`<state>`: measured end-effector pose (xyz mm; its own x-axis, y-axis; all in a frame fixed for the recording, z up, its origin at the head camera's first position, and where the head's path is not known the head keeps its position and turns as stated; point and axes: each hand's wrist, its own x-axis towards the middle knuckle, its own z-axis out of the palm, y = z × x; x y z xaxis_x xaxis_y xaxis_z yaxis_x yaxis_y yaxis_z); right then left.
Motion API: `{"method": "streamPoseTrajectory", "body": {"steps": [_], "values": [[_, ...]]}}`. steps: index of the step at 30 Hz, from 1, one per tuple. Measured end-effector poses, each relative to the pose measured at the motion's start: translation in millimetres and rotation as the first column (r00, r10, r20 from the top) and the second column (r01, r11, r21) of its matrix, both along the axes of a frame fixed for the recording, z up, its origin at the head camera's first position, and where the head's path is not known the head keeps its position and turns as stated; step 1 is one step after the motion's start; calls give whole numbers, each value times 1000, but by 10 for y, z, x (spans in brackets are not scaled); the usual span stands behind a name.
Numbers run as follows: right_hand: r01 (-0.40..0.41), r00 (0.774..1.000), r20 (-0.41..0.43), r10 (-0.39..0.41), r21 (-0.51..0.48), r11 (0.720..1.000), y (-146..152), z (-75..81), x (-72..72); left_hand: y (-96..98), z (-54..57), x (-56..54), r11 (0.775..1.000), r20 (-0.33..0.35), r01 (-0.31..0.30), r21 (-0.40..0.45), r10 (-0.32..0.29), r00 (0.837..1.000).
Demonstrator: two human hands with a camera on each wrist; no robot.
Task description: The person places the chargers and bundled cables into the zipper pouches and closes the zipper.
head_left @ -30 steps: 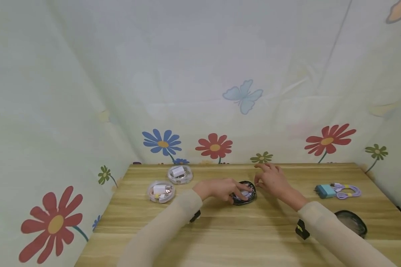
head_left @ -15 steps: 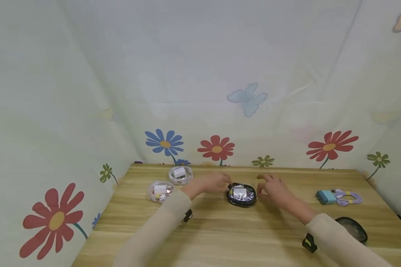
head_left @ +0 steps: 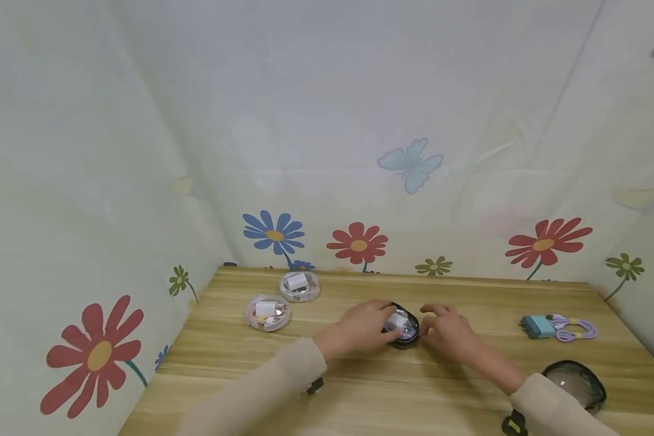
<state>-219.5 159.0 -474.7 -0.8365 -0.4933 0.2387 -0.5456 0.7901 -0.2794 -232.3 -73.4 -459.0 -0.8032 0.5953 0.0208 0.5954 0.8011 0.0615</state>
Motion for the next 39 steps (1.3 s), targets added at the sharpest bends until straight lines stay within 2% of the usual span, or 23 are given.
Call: {"method": "streamPoseTrajectory", "body": {"steps": [2,6,11,14,19,27,33,39], "values": [[-5,1000,-15,4,-11,1000,-20,-14,22,74,-29,31,1000,14,-24,0,24,1000],[-7,999,-35,5,-35,999,-53,-41,61,174,-45,60,998,10,-30,-48,30,999],[2,1000,-24,-3,-51,999,-67,-46,87,236,-78,35,995,-52,-23,-100,17,998],[-2,1000,-27,0,-61,998,-78,-52,88,252,-104,17,995,-73,-33,-93,26,997],[-32,999,-45,28,-82,996,-119,-61,97,249,-105,19,996,-59,-46,-70,42,997],[-18,996,-86,11,-80,997,-136,-96,114,205,-130,-3,999,-69,14,-40,-17,997],[-34,987,-160,28,-29,999,-109,-113,91,180,-153,-23,999,-44,32,-39,-34,998],[-3,988,-152,4,3,1000,-62,-97,23,178,-100,-29,994,-8,59,-97,-60,998]]}}
